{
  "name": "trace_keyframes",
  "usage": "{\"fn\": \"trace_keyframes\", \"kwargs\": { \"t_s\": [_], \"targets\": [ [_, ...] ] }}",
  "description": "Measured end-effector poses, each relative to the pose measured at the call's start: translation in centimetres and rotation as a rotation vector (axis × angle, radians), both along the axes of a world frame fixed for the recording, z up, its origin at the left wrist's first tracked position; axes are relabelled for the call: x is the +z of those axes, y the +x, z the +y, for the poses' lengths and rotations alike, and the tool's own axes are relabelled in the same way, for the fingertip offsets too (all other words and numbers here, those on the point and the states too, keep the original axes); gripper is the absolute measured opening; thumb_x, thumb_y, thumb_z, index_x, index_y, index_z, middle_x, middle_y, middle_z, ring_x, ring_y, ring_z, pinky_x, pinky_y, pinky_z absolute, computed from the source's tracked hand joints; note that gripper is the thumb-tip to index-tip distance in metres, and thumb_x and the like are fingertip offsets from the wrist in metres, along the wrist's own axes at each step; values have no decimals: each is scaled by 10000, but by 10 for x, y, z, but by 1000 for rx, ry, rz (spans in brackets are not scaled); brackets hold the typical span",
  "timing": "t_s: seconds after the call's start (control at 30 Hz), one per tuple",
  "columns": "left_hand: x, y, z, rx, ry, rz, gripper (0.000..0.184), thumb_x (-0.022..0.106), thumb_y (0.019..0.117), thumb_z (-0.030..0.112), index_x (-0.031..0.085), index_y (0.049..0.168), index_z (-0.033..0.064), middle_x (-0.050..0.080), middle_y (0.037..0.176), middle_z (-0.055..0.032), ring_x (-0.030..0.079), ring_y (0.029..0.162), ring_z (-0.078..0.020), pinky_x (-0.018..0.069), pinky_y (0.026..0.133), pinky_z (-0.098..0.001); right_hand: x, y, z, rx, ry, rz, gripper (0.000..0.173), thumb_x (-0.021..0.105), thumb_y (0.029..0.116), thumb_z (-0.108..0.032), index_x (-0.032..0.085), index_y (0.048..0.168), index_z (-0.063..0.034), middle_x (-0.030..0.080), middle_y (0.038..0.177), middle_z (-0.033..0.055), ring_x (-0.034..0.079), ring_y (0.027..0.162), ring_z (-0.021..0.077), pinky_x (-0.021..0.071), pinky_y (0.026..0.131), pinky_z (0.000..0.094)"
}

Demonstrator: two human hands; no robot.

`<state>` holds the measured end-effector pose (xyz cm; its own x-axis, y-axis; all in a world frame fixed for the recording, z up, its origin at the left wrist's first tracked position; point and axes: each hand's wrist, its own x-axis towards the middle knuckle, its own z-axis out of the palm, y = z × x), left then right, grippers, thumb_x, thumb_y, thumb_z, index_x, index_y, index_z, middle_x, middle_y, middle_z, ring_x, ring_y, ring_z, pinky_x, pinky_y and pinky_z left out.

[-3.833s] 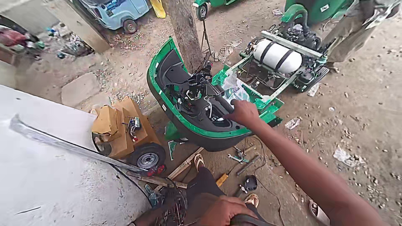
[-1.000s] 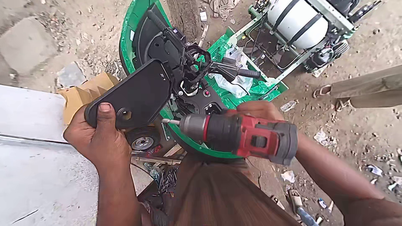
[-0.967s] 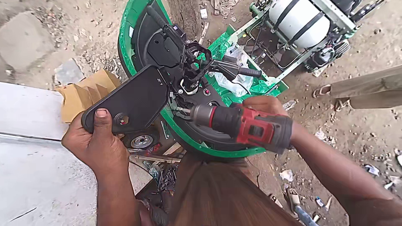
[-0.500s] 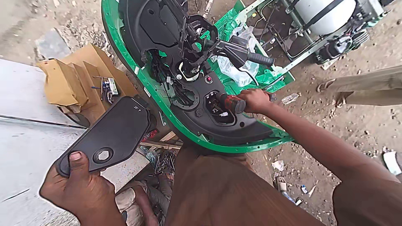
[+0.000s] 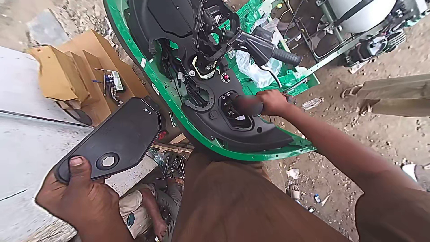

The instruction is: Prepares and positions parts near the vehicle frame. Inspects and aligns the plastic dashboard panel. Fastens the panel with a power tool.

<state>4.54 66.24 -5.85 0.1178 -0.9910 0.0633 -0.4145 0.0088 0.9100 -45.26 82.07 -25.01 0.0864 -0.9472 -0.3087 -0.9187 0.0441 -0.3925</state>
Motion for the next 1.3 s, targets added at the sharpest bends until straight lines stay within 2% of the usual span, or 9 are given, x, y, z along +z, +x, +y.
{"fn": "trace_keyframes", "kwargs": {
  "t_s": [0.2,0.33,0.43,0.53,0.67,0.8,0.97,1.1,1.3],
  "targets": [
    [1,-7,-4,-10,-14,20,188,610,1016,159,615,1125,7,700,984,-54,702,900,-162,605,816,-357,-5,4,6,-15,48,-73,295,796,741,-219,714,980,-67,721,964,135,709,888,355,536,717,602],
    [4,-7,-2,-36,-12,22,175,606,1018,159,625,1120,18,702,983,-44,705,898,-160,608,821,-358,-5,-2,0,160,28,53,291,795,735,-141,677,987,-55,694,953,144,693,908,367,542,739,574],
    [5,-5,-8,-84,-21,36,185,588,1031,154,619,1152,17,706,1019,-54,709,934,-180,608,849,-380,9,-15,-25,273,29,139,271,806,755,-141,662,967,-51,669,932,160,672,896,398,522,698,589],
    [9,-13,-9,-107,-28,62,172,562,1043,128,603,1163,12,698,1042,-62,708,954,-190,608,878,-403,11,-6,-17,122,123,84,339,827,748,-267,696,995,-74,699,973,154,686,906,393,520,703,620],
    [9,-25,-8,-109,-19,112,191,582,1037,150,607,1165,10,704,1058,-70,709,979,-195,605,900,-403,5,25,6,-204,211,-73,352,826,747,-323,713,967,-73,722,946,168,700,917,397,520,738,645],
    [6,-24,-7,-141,7,100,207,606,1032,177,626,1167,22,709,1055,-62,710,975,-190,606,889,-399,-3,22,6,-100,193,33,409,849,711,-312,712,1034,-103,716,990,145,698,914,382,527,716,626],
    [12,-25,-7,-148,-14,121,219,598,1028,166,611,1179,7,707,1064,-73,709,978,-198,605,899,-403,-9,13,4,-98,220,41,440,859,703,-298,706,1073,-116,717,1020,135,699,932,379,533,709,631],
    [15,-18,-5,-158,-18,114,212,620,1017,161,622,1160,6,711,1048,-71,711,974,-198,603,902,-402,-6,10,2,-108,222,36,362,851,717,-307,709,982,-105,712,938,144,695,895,385,517,679,630],
    [17,-26,-4,-176,-18,152,218,605,1028,165,615,1179,7,706,1077,-74,706,1002,-200,597,923,-407,-3,14,2,-134,223,43,331,827,723,-331,715,964,-134,715,915,126,697,876,373,517,660,628]
  ]
}}
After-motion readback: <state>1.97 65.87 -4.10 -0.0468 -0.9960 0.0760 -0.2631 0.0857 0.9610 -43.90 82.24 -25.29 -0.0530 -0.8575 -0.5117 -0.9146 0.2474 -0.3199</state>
